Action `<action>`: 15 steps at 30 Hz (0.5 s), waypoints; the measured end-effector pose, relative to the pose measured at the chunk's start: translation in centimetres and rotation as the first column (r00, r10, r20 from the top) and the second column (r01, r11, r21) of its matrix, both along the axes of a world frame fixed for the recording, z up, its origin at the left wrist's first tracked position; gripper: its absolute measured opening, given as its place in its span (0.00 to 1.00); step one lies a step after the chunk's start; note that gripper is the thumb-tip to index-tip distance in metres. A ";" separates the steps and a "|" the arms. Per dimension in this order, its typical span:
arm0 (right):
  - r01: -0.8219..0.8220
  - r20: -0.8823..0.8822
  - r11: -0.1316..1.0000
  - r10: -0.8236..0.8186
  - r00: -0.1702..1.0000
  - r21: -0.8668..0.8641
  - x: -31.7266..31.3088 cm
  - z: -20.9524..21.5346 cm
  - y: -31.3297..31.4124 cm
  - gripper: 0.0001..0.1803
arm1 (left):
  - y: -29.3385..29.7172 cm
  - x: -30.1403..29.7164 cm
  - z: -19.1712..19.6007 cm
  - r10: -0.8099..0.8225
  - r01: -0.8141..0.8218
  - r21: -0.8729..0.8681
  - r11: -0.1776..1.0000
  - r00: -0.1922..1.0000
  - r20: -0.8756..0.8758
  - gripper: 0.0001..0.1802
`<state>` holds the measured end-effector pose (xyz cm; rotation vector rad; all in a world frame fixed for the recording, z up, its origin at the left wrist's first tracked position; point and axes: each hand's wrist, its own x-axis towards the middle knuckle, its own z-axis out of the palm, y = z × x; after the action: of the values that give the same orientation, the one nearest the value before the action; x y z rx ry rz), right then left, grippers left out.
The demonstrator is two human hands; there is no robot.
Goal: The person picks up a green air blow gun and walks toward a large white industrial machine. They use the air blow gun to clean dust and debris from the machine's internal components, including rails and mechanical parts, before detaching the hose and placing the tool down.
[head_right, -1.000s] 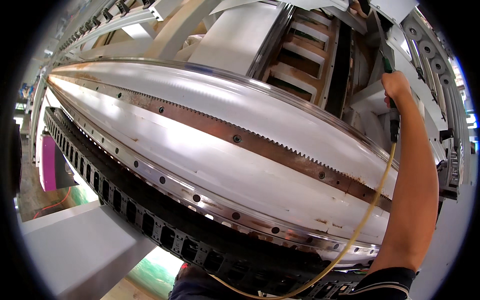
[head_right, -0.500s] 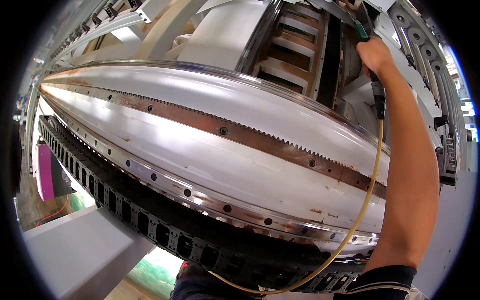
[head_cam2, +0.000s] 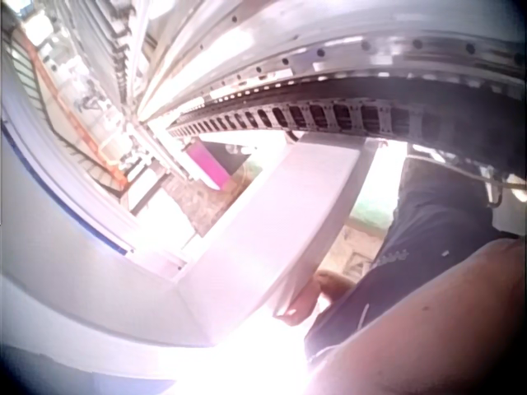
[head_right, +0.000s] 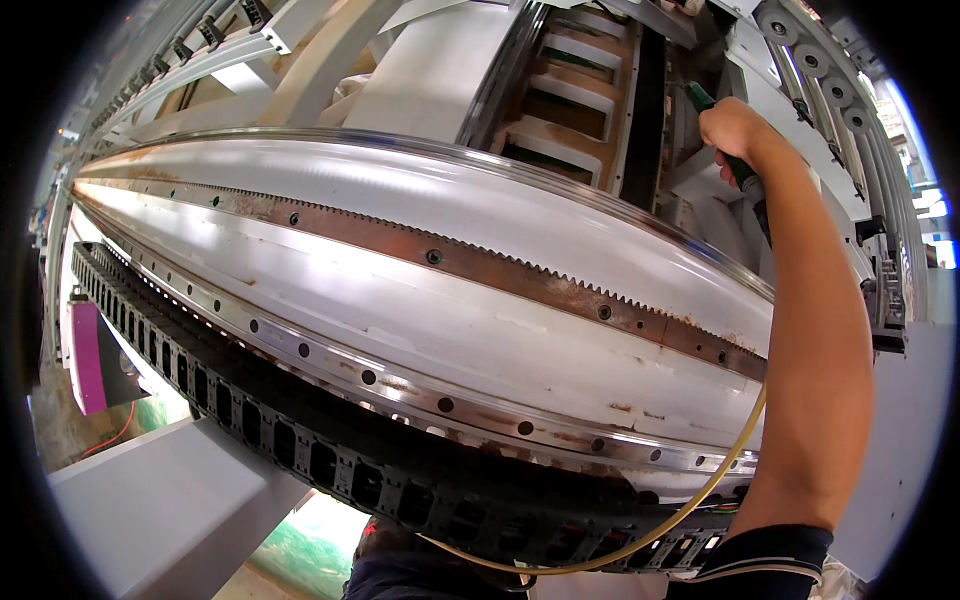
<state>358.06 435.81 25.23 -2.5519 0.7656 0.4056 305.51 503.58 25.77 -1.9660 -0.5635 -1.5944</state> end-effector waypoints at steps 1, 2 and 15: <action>-0.002 -0.003 0.999 0.002 1.000 -0.035 -0.3 0.0 -0.1 0.08 | 0.1 0.0 0.0 -0.007 0.007 -0.002 1.000 1.000 0.000 0.22; -0.008 -0.008 0.998 0.008 1.000 -0.067 -0.4 -0.3 0.2 0.09 | 0.1 0.0 0.0 -0.007 0.007 0.000 1.000 1.000 0.000 0.22; -0.023 -0.085 1.000 0.024 0.996 0.017 -2.0 0.0 0.7 0.07 | 0.6 0.4 0.1 -0.028 0.028 -0.013 1.000 1.000 0.004 0.20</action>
<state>356.08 436.54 25.19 -2.5447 0.7601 0.5287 305.91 504.21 25.83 -1.9887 -0.5515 -1.6156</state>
